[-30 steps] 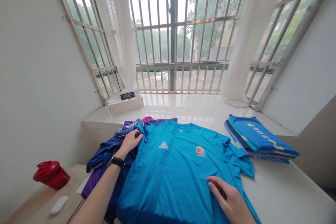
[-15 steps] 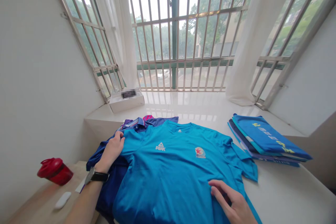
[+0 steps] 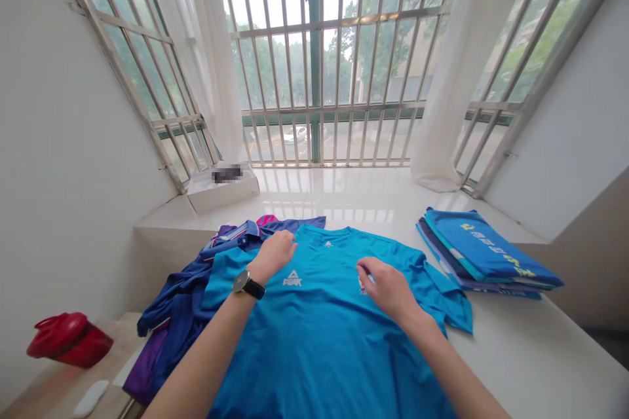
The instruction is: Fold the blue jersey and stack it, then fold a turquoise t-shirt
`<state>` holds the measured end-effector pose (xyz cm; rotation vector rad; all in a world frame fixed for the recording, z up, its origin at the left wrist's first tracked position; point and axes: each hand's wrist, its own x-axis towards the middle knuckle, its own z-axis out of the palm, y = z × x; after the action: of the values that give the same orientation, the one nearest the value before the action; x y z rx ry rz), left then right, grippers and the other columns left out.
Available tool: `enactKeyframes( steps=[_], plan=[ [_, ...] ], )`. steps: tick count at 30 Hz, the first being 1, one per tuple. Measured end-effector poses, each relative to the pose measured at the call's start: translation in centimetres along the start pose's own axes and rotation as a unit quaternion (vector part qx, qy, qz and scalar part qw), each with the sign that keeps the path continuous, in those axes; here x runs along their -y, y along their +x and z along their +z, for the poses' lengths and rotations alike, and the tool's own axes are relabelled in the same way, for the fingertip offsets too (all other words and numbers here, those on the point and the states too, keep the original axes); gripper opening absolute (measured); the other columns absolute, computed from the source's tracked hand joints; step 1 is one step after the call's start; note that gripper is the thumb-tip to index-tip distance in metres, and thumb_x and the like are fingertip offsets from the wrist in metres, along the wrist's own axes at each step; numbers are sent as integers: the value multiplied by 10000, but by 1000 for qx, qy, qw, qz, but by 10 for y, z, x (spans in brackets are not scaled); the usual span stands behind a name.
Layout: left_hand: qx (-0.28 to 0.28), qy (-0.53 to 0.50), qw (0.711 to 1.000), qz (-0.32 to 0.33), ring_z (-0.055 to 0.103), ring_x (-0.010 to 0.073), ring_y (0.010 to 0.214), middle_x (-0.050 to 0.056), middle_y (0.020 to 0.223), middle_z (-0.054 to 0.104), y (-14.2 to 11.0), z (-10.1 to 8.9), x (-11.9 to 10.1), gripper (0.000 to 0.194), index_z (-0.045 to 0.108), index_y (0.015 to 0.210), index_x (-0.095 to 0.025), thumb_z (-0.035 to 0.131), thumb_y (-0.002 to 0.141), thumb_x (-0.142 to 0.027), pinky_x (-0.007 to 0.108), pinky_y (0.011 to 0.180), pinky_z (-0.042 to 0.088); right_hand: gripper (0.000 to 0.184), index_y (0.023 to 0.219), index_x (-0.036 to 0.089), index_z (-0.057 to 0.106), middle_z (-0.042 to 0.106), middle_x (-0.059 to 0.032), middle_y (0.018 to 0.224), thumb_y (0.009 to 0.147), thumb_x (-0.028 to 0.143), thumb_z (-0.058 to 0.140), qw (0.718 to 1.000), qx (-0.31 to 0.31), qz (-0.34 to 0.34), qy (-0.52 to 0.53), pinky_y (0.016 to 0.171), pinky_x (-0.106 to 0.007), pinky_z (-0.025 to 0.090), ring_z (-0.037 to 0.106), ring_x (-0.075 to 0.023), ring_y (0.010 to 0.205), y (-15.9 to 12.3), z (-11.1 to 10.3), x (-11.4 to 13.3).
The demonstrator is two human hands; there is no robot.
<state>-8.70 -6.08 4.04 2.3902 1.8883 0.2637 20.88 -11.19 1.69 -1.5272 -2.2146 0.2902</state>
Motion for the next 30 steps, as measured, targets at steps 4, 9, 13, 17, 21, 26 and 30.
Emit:
enactKeyframes(
  steps=[4,9,13,17,21,26,30],
  plan=[
    [49,6,999,8,552,326,1236,215,1270,621,35,35,-32,400,631,1197,-101,427,955,-345,399,1018,439,485,1367,128,537,518,-185,1445,972,385,418,994,37,33,-100,1074,-435,378,468,-314,1332,49,34,-25],
    [69,12,998,-5,189,398,1482,245,1595,232,47,73,-34,795,300,1515,-41,429,931,-565,518,1169,230,683,1534,157,323,264,-142,1619,980,556,322,986,70,93,-119,1193,-507,151,202,-320,1491,60,58,-58],
    [22,6,1000,-10,117,348,1509,164,1633,159,49,88,-28,810,221,1562,-128,318,943,-640,535,1196,136,692,1513,149,363,271,-145,1615,963,569,348,989,70,89,-95,1195,-517,147,197,-318,1493,64,54,-68],
    [16,4,1000,-5,129,324,1511,145,1633,172,49,89,-27,803,228,1563,-152,298,941,-656,511,1205,130,541,1342,145,551,574,-148,1401,962,481,365,998,-8,46,53,1047,-387,424,563,-243,1244,62,24,-79],
    [23,0,1000,-6,122,330,1511,153,1630,179,49,88,-27,808,220,1564,-139,300,943,-650,521,1206,112,372,1045,183,685,738,-107,1011,947,382,388,986,-127,110,-3,828,-334,493,684,-218,874,40,-26,-105],
    [19,-5,1000,-8,133,325,1510,148,1628,187,48,88,-27,794,226,1564,-151,316,944,-639,526,1206,113,267,1014,183,708,755,-124,961,838,333,573,971,-36,187,-147,684,-322,482,702,-280,886,0,-48,-147],
    [14,-8,1000,-2,131,318,1511,142,1628,192,47,90,-26,795,234,1564,-158,329,943,-643,524,1213,106,292,1031,181,712,749,-146,1044,776,291,622,966,5,202,-163,676,-330,492,712,-302,922,-18,-32,-170]
  ],
)
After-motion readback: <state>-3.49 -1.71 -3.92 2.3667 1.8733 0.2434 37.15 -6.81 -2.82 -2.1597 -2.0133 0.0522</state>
